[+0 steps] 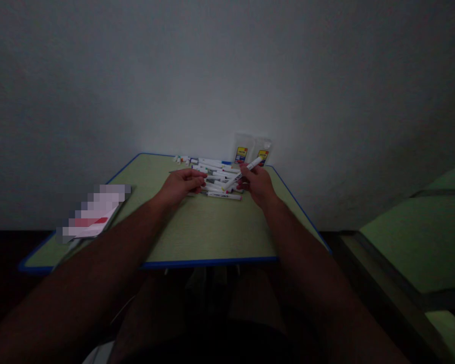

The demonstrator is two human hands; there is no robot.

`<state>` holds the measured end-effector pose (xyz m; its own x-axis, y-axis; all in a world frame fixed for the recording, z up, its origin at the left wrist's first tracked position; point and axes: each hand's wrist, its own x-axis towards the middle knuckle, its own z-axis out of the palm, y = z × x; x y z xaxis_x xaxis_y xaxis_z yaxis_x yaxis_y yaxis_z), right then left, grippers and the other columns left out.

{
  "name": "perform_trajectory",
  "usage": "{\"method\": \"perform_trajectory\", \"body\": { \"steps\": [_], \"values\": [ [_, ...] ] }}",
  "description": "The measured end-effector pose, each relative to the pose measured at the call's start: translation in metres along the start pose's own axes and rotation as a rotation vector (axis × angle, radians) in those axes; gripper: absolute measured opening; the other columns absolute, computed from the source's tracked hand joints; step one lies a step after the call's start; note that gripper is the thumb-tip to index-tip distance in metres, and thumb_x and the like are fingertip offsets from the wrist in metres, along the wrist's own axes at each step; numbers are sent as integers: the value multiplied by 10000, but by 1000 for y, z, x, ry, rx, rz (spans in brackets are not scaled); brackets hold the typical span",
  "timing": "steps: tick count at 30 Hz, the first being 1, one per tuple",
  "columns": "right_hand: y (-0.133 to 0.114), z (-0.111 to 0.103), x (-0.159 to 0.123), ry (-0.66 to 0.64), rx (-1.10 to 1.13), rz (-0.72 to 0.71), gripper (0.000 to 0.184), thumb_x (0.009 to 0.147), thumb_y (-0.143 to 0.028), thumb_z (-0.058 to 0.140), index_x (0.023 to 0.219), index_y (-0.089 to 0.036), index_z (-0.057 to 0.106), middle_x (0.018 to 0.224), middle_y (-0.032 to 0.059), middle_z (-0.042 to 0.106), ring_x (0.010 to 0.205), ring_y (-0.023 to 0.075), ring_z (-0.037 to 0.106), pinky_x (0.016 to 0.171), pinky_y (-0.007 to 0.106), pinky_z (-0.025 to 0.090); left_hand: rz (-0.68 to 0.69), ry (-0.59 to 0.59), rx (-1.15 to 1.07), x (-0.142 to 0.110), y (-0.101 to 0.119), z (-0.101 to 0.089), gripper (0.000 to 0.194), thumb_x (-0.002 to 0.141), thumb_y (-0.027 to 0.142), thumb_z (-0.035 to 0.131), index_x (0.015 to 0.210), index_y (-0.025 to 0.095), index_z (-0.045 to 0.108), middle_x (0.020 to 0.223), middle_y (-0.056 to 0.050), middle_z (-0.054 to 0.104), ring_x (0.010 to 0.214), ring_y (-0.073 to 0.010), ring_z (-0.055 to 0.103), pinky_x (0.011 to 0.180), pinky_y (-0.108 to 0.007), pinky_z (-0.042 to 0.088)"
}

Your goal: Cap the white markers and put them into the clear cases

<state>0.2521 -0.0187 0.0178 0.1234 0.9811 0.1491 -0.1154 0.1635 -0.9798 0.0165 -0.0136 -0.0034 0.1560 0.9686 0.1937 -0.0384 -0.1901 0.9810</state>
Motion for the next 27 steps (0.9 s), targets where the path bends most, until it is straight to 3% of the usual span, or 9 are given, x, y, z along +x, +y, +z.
{"method": "perform_trajectory", "body": {
  "steps": [4, 6, 10, 14, 21, 24, 27],
  "values": [
    [1, -6, 5, 94, -28, -10, 477, 805, -267, 742, 1146, -262, 408, 781, -44, 671, 546, 128, 653, 486, 249, 575, 6, 22, 33, -1, 2, 0, 268, 672, 308, 812, 883, 148, 766, 725, -76, 713, 559, -136, 590, 553, -288, 482],
    [1, -8, 7, 111, -35, -2, 507, 820, -316, 730, 1171, -278, 366, 786, -45, 673, 561, 142, 677, 487, 250, 572, 7, 22, 92, -2, 3, 0, 245, 680, 312, 799, 864, 153, 764, 707, -71, 707, 559, -141, 589, 554, -292, 477],
    [0, -10, 11, 140, 3, 40, 301, 914, -415, 616, 1064, -271, 397, 712, -62, 626, 533, 138, 681, 462, 228, 547, 2, -31, 310, -3, 2, 0, 259, 698, 345, 766, 884, 165, 765, 653, -50, 688, 540, -148, 563, 524, -284, 428],
    [-2, -14, 14, 156, 90, 98, 153, 975, -366, 506, 952, -237, 427, 663, -56, 604, 488, 137, 665, 423, 224, 525, 83, -150, 485, -5, -2, 3, 278, 680, 373, 760, 891, 191, 764, 683, -26, 689, 587, -157, 569, 550, -284, 430],
    [-15, -24, 20, 280, 109, 68, 165, 919, -257, 597, 791, -181, 526, 585, -45, 567, 449, 95, 586, 425, 216, 539, 140, -365, 600, -10, -1, 8, 278, 715, 409, 710, 915, 224, 763, 746, -20, 721, 697, -193, 641, 666, -325, 495],
    [-25, -30, 25, 319, 79, 40, 101, 881, -165, 626, 846, -184, 533, 619, -40, 616, 482, 106, 621, 430, 215, 545, 145, -399, 632, -11, 0, 9, 267, 728, 402, 689, 911, 222, 762, 738, -21, 727, 691, -193, 648, 677, -331, 503],
    [-36, -38, 34, 347, 28, 23, 177, 854, -117, 651, 920, -203, 510, 628, -43, 649, 490, 120, 648, 454, 227, 561, 152, -418, 633, -11, 0, 11, 273, 740, 412, 673, 912, 221, 764, 758, -32, 740, 713, -204, 665, 688, -338, 513]
  ]
}}
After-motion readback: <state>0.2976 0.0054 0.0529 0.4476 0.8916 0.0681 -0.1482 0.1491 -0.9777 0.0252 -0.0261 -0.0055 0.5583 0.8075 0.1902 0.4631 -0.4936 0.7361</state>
